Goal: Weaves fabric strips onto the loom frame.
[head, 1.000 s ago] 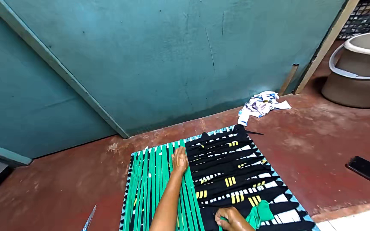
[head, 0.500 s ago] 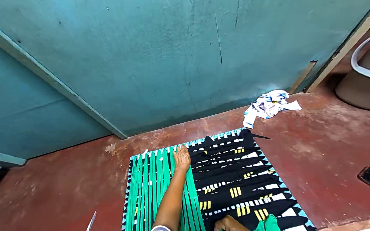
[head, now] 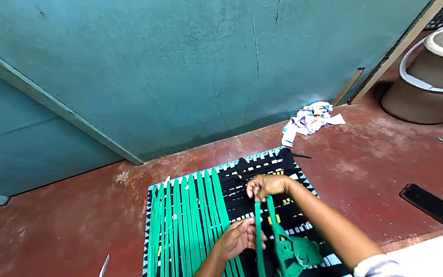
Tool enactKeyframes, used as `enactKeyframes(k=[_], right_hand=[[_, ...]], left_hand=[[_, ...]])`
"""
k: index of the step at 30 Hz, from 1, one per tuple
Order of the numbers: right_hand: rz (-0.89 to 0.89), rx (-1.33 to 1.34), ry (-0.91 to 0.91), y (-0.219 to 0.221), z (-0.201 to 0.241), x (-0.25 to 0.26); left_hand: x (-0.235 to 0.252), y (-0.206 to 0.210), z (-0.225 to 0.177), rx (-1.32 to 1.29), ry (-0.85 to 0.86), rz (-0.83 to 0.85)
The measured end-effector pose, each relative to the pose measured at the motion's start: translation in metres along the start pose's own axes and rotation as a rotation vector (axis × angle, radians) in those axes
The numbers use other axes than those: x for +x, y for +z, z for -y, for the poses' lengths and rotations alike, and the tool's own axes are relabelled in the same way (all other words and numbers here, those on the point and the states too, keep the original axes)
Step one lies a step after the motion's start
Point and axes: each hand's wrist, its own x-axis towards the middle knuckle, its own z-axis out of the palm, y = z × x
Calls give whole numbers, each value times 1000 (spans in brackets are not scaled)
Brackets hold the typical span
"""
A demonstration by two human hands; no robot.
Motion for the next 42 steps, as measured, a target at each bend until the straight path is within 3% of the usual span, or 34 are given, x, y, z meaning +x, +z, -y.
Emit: enactKeyframes(k=[2,5,8,14,19,22,26,30,36,42], right_hand=[[-28,30,-46,-13,5,8],[-66,78,-18,-26,20,11],[-153,199,-48,-33,13,13],[-336,398,-84,-38,-14,11],[-638,635,-103,-30,-29,20],[-838,674,-39,-18,-36,34],[-933,537,83,4,-47,48],[-940,468,122,26,-53,56],[-866,403,165,55,-51,62],[-907,413,182,72,-56,75]], left_hand=[[4,6,-12,71,63,-16],[14,21,-46,180,39,-289],[20,9,-83,200,80,-490],[33,-24,-149,310,131,-615],[57,-49,-185,503,88,-687],[75,-70,-184,737,21,-823],[92,-97,-170,1026,-12,-943],[106,-116,-160,1246,-114,-1006],[121,-112,-165,1409,-349,-1047],[125,-122,-164,1466,-397,-1056]])
